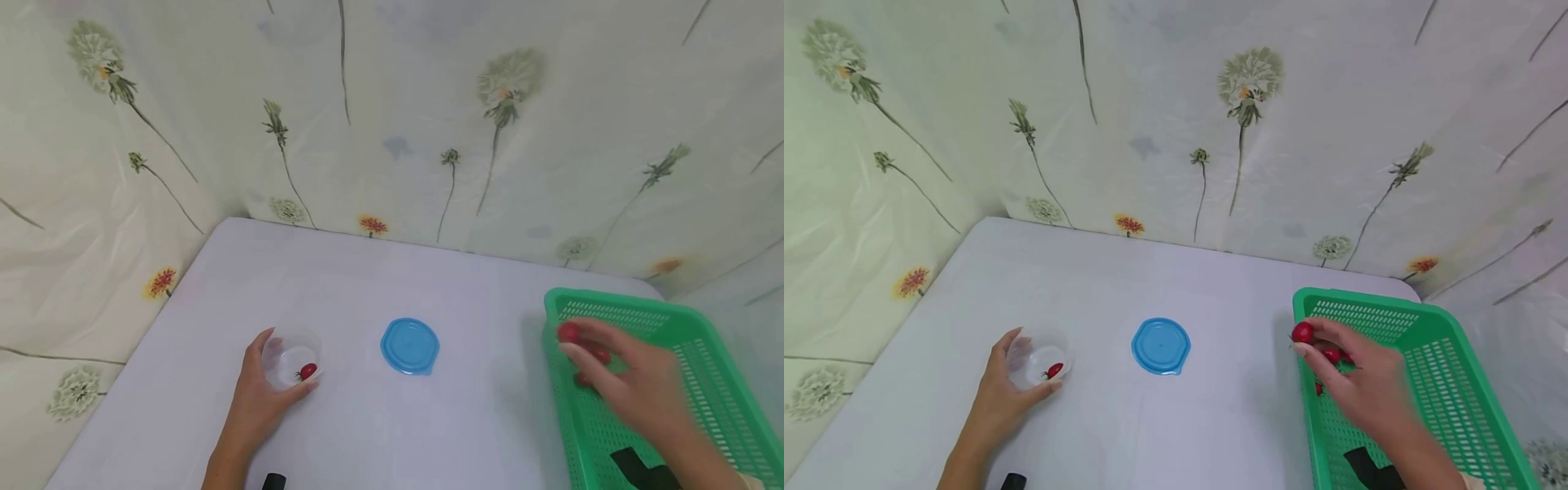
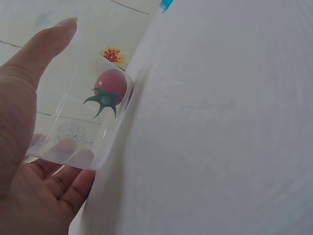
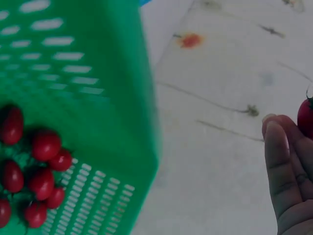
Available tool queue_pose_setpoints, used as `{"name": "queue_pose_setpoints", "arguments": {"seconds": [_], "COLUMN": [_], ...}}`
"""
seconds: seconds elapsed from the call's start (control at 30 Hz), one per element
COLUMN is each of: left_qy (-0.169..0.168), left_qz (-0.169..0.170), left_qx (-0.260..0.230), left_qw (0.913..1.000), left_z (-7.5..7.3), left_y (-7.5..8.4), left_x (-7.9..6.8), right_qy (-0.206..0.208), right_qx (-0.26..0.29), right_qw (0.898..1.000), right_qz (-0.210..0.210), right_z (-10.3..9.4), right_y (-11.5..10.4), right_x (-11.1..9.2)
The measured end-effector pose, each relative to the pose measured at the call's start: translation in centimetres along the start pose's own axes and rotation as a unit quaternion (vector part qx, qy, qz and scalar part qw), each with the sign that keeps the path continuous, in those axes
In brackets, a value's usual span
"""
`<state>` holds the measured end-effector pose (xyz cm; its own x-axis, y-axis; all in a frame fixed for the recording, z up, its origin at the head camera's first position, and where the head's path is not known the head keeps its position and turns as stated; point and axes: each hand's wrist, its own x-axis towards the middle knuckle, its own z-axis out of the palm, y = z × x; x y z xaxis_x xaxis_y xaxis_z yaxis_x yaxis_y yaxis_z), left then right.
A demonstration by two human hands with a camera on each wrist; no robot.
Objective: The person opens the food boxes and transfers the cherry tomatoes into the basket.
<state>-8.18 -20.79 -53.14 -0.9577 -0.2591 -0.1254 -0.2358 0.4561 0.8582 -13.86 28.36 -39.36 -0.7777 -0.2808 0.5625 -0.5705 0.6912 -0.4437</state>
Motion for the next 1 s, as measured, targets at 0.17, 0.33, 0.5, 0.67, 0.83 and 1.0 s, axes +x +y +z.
{"name": "queue_pose_setpoints", "arguments": {"seconds": [0.17,0.33,0.5,0.67,0.83,1.0], "left_qy": [-0.003,-0.003,-0.003,0.002,0.001,0.001], "left_qz": [-0.003,-0.005,-0.006,0.001,0.002,-0.001], "left_qx": [-0.002,-0.001,0.005,-0.002,-0.003,-0.005], "left_qw": [1.0,1.0,1.0,1.0,1.0,1.0], "left_z": [0.0,0.0,-0.1,-0.2,-0.2,-0.1], "left_y": [-0.1,-0.1,-0.1,-0.2,-0.1,-0.1], "left_x": [0.0,0.1,0.0,0.0,0.0,-0.1], "right_qy": [-0.01,-0.057,-0.123,-0.198,-0.202,-0.196], "right_qx": [-0.032,-0.071,-0.107,-0.106,-0.134,-0.137], "right_qw": [0.999,0.992,0.981,0.97,0.97,0.971], "right_qz": [0.032,0.082,0.109,0.097,0.009,-0.003], "right_z": [-0.7,-1.0,-1.4,-0.9,-0.2,-0.2], "right_y": [2.9,7.2,10.8,12.6,13.5,13.4], "right_x": [-1.4,-3.1,-4.5,-5.1,-5.3,-5.5]}}
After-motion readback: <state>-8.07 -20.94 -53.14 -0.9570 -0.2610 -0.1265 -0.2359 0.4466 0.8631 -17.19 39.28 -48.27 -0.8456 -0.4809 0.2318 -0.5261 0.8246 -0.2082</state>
